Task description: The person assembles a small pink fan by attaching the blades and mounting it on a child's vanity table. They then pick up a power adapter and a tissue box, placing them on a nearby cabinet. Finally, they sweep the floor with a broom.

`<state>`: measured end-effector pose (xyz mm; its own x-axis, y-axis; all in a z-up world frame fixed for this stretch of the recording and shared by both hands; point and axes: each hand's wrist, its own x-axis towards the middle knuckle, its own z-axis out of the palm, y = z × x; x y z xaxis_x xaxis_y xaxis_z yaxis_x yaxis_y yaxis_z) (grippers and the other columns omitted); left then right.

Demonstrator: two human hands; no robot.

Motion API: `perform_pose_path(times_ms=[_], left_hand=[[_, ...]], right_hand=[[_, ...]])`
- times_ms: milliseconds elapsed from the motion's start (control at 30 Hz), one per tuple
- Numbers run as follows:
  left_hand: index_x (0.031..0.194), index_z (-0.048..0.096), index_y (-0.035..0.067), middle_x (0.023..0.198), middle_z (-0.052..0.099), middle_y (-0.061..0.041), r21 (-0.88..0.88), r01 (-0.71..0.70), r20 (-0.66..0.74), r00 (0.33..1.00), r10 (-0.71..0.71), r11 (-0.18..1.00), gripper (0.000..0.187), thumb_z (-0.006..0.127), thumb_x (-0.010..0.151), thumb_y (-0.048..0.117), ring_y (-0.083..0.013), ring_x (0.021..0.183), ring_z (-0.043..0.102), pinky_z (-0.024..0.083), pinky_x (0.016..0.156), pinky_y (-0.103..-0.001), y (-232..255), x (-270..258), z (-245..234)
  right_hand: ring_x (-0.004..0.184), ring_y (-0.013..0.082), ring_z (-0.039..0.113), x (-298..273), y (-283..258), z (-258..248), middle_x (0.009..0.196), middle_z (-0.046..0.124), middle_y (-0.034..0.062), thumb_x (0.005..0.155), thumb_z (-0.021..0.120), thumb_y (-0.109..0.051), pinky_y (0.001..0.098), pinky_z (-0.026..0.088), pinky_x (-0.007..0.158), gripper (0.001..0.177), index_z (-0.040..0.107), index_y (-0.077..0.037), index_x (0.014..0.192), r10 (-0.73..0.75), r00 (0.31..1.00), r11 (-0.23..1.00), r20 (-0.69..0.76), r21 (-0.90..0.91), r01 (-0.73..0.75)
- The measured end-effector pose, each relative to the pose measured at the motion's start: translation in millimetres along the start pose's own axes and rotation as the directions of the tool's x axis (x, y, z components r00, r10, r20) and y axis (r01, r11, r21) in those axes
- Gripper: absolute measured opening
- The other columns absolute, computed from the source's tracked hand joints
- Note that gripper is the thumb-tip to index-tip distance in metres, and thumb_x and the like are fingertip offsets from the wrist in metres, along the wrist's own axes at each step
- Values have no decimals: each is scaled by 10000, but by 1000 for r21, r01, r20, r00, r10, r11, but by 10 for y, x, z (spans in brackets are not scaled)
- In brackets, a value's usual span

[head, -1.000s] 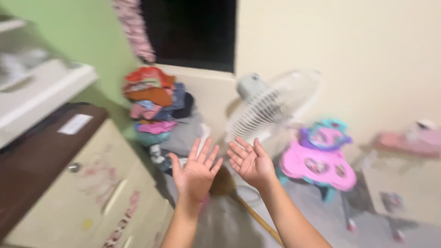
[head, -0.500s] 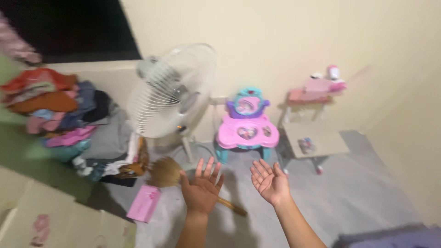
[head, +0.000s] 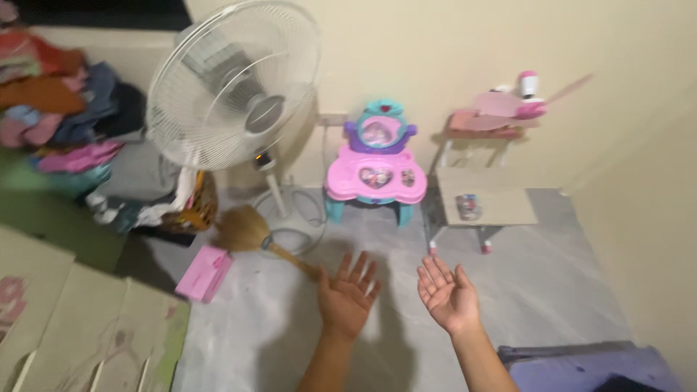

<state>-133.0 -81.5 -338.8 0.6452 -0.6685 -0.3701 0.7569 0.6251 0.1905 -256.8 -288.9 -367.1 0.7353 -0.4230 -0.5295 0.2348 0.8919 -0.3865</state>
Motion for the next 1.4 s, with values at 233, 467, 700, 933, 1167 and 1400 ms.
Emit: perform_pose_path(times_ms=[233,467,700,933,1167,1400], left_hand=[[1519,444,204,1501,560,-43,-55,-35,-148,989,27,998,826,394,894,743,-270,1329,530,410,1029,-452,232,141,-372],[1527,442,200,1507,543,-43,-104,-101,-202,976,79,989,838,430,885,739,-278,1354,509,404,1050,-455,850,441,-808],[1542,422,188,1527,532,-78,-116,-210,-290,942,169,971,837,412,907,733,-303,1360,496,362,1062,-480,1778,533,-1380],[1582,356,163,1575,493,-102,-3,-383,-321,876,361,924,831,385,922,667,-329,1427,454,317,1113,-506,2786,674,-2165],[1570,417,113,1591,520,-84,393,-158,-538,760,366,906,712,485,971,492,-299,1437,507,348,1198,-490,3724,970,-3294],[1511,430,135,1523,555,-77,520,-173,-570,659,491,837,638,535,965,447,-279,1359,554,397,1107,-421,4271,1734,-5070]], right_hand=[[1307,282,554,272,492,201,1453,597,79,1069,317,-497,410,443,1042,587,488,-106,1472,137,986,988,-97,-56,-143],[1425,292,464,842,1219,752,1533,537,84,1066,290,-491,405,361,1146,613,458,-101,1508,226,959,955,-171,-155,-253],[1441,291,415,1486,2254,1238,1594,474,83,1051,289,-504,406,327,1146,647,402,-105,1547,364,924,888,-117,-256,-382],[1371,314,482,2291,3471,1417,1544,516,115,1051,304,-467,424,361,1110,633,425,-77,1535,539,838,768,-87,-358,-531],[1313,342,535,3432,4675,1182,1503,562,164,1007,454,-406,442,416,1097,591,448,-96,1510,649,759,545,-54,-663,-513],[1246,334,573,4884,5926,557,1458,592,160,973,461,-504,439,441,1029,688,462,-68,1505,661,745,541,-91,-630,-557]])
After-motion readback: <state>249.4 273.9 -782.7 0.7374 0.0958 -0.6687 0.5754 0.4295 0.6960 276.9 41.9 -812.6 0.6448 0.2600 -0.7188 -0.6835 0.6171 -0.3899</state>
